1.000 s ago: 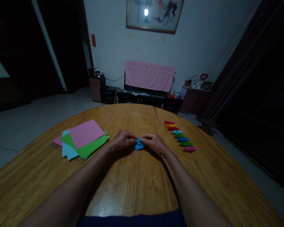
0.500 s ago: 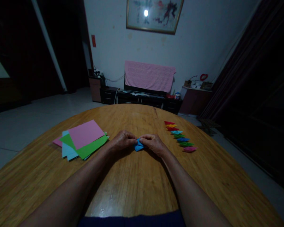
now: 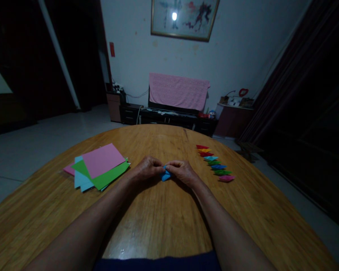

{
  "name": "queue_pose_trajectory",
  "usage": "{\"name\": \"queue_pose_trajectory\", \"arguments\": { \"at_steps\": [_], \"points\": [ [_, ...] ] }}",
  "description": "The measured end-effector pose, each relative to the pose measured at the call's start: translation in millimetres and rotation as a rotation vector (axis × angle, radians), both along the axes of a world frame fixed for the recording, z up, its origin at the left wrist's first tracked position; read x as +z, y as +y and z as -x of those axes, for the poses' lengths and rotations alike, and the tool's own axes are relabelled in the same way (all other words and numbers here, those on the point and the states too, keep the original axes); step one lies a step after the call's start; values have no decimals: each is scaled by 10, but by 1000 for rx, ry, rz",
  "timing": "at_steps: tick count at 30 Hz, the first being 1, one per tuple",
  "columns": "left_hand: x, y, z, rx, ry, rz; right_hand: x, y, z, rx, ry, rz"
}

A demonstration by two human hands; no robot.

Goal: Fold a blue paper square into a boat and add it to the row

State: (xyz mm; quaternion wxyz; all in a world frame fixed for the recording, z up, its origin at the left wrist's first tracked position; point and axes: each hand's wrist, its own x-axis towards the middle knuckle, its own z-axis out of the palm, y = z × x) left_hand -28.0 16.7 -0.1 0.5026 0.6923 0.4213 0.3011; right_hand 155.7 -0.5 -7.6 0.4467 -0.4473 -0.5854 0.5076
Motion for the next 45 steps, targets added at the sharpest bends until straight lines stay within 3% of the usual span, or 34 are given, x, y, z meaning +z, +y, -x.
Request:
{"name": "queue_pose_trajectory", "arguments": {
  "at_steps": [7, 14, 21, 30, 45],
  "points": [
    [1, -67, -35, 31, -192, 168, -71, 42, 65, -40, 30, -12],
    [-58, -27, -46, 125, -490, 227, 52, -41, 31, -25, 208, 99],
    [-29, -20, -29, 180, -487, 176, 97, -102, 48, -39, 276, 157],
    [-38, -5, -35, 132, -549, 218, 56, -94, 48, 65, 261, 145],
    [-57, -16, -41, 94, -616, 187, 51, -71, 46, -6, 190, 110]
  ]
}}
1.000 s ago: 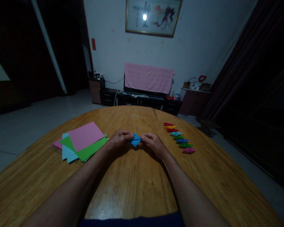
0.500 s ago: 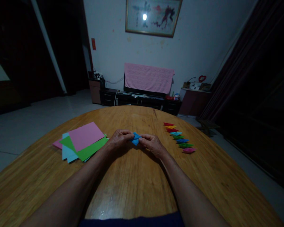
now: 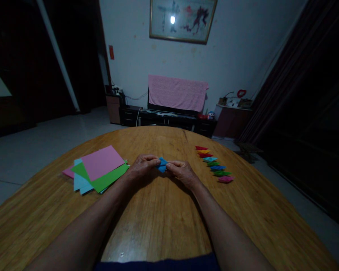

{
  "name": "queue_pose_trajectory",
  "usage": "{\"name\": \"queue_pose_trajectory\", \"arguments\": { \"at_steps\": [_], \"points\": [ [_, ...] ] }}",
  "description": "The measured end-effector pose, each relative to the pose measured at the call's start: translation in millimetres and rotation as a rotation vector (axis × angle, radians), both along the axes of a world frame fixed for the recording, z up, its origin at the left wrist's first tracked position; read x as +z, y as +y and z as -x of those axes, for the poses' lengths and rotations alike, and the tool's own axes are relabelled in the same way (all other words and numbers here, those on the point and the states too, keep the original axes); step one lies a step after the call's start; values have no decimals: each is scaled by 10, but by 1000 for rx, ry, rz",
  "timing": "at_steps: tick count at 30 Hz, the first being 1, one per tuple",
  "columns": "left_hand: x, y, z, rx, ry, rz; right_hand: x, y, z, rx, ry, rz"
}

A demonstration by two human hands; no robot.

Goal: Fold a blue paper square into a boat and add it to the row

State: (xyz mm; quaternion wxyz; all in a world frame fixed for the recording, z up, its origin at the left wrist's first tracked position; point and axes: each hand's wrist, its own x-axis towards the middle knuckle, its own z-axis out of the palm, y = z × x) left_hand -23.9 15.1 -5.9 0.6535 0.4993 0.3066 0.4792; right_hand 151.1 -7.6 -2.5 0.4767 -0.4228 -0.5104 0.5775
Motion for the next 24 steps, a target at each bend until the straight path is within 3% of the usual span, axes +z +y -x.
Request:
{"name": "queue_pose_trajectory", "arguments": {
  "at_steps": [14, 19, 24],
  "points": [
    [20, 0, -38, 40, 3, 34, 23, 29, 15, -83, -76, -97],
    [53, -27, -47, 72, 51, 34, -14, 22, 55, -34, 5, -39],
    [60, -62, -91, 22, 6, 19, -56, 26, 67, -6, -36, -6]
  ]
}}
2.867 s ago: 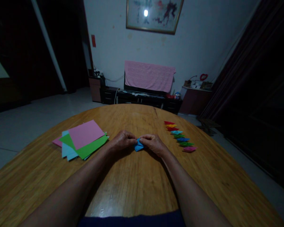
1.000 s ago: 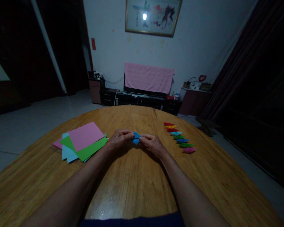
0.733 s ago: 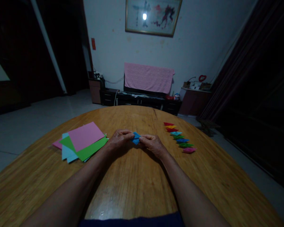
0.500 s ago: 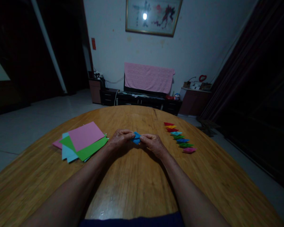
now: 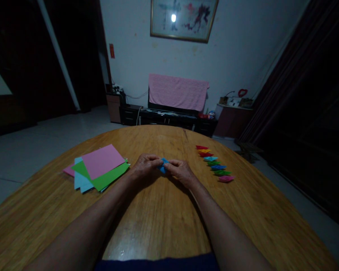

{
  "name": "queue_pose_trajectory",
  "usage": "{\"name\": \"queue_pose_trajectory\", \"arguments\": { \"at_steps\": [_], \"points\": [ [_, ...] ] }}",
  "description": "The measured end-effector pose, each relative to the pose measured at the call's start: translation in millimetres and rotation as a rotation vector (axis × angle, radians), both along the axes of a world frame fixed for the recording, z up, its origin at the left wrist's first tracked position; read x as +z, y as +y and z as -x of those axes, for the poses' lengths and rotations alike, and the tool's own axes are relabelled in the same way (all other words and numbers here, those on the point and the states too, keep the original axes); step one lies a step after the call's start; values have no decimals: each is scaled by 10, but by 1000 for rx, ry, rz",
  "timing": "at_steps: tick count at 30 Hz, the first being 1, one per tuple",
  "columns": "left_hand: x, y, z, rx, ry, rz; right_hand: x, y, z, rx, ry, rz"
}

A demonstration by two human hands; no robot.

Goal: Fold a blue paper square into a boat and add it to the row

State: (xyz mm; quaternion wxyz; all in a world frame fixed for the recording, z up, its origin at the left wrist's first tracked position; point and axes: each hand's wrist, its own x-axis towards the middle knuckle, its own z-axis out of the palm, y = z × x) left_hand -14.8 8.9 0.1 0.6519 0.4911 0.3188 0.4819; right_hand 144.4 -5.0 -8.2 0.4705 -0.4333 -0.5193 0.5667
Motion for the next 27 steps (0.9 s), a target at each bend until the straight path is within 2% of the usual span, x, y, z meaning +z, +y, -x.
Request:
{"name": "queue_pose_trajectory", "arguments": {
  "at_steps": [6, 12, 19, 24, 27],
  "points": [
    [-21, -17, -28, -60, -75, 9, -27, 15, -3, 4, -89, -86],
    [-33, 5, -21, -22, -44, 25, -53, 28, 9, 24, -60, -47],
    [-97, 66, 11, -49, 9, 36, 5, 17, 15, -68, -288, -131],
    [-62, -4, -5, -112, -71, 49, 24, 3, 27, -38, -228, -122],
    [-19, -31, -25, -97, -61, 50, 14, -6, 32, -4, -195, -114]
  ]
}}
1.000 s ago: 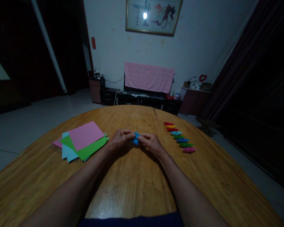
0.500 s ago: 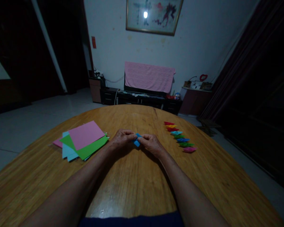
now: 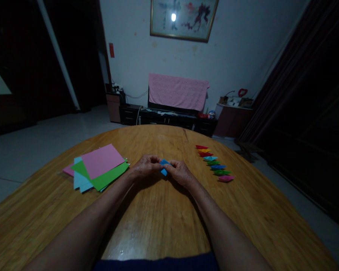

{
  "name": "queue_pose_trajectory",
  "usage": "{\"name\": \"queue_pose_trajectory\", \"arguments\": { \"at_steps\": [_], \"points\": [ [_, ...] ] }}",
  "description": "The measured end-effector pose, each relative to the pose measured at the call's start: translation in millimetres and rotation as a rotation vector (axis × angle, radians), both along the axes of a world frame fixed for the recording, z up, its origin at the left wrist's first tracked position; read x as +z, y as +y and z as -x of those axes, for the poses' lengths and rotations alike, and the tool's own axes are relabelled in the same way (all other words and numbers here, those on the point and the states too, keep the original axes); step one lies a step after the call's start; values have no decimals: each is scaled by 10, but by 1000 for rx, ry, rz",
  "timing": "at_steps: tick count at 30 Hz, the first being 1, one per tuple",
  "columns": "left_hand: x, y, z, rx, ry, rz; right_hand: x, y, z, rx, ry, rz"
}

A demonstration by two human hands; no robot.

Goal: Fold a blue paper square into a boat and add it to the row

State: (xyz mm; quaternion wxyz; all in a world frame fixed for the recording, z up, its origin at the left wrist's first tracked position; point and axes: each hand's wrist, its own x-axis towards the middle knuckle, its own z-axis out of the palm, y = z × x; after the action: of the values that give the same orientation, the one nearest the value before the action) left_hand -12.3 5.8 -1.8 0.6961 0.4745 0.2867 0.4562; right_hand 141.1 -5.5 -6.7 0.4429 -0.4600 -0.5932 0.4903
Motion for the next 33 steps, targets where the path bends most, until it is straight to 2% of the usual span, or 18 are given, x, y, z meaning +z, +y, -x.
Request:
{"name": "queue_pose_trajectory", "arguments": {
  "at_steps": [5, 13, 23, 28, 33],
  "points": [
    [61, 2, 13, 46, 73, 34, -34, 10, -17, 40, 25, -9],
    [52, 20, 98, -67, 14, 77, -120, 64, -65, 72, 72, 26],
    [157, 14, 173, -96, 136, 54, -49, 45, -59, 69, 118, 62],
    [172, 69, 170, 16, 305, 19, 45, -29, -28, 64, 11, 40],
    [170, -6, 80, 99, 200, 17, 62, -39, 3, 12, -124, 9]
  ]
}}
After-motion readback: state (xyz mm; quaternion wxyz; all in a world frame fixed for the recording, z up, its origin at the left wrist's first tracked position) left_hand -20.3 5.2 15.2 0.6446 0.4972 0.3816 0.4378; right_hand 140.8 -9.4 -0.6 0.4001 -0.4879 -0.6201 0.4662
